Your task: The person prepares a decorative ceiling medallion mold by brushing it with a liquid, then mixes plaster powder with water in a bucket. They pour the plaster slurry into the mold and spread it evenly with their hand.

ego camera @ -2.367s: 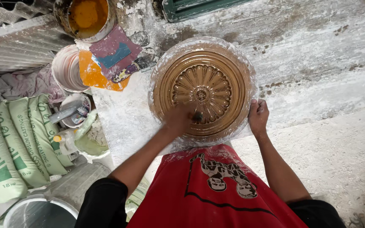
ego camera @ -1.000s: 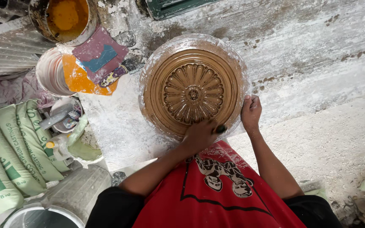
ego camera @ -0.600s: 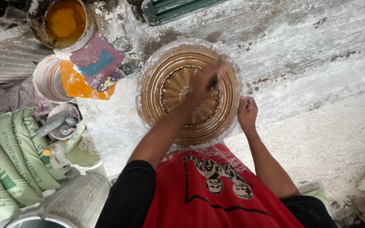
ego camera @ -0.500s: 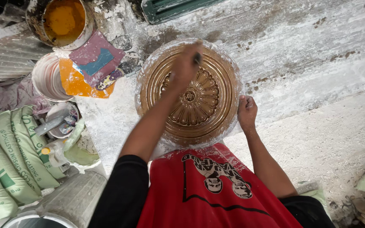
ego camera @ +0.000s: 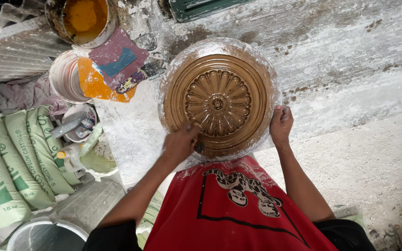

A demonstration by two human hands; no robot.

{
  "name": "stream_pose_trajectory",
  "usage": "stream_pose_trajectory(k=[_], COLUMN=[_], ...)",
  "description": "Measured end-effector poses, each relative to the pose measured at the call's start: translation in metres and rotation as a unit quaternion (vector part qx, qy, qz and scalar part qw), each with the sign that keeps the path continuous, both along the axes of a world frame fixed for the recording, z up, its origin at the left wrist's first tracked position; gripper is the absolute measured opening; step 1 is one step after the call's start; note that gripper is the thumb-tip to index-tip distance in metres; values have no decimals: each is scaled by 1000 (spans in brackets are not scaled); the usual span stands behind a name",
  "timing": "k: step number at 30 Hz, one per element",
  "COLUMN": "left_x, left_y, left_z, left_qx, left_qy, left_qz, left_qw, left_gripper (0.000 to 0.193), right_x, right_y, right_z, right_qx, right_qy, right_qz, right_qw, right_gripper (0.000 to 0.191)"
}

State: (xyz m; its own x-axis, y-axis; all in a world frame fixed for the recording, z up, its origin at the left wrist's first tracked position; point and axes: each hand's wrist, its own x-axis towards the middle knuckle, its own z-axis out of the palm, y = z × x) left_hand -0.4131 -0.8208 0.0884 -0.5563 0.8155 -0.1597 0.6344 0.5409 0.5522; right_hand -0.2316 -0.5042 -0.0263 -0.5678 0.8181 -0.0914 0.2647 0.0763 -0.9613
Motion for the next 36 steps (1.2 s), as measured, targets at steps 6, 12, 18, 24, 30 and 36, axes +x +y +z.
stream_pose_trajectory(k=[6,12,18,24,30,36], left_x=[53,51,-12,-96,-24,39], left_y=[42,137,193,128,62,132], left_z=[-29,-44,-19,11,11,-21], left_qx=[49,272,282,182,-96,72], left_qy=[-172,-310,-365,-179,-36,-270], left_qz=[-52,-64,63,161,-26,7], left_qw=[982,909,885,953,994,960], left_gripper=[41,44,38,35,25,33], right_x=[0,-4,-1,0,-1,-2], right_y=[-1,1,-1,-2,-4,-5], right_z=[3,6,8,6,9,13], right_qx=[13,33,-7,-25,-4,2], right_qy=[-12,-4,-24,-25,-36,-18], right_qz=[-1,4,-4,-12,-16,-6], right_qw=[1000,999,1000,999,999,1000], right_gripper=[31,32,30,29,27,25])
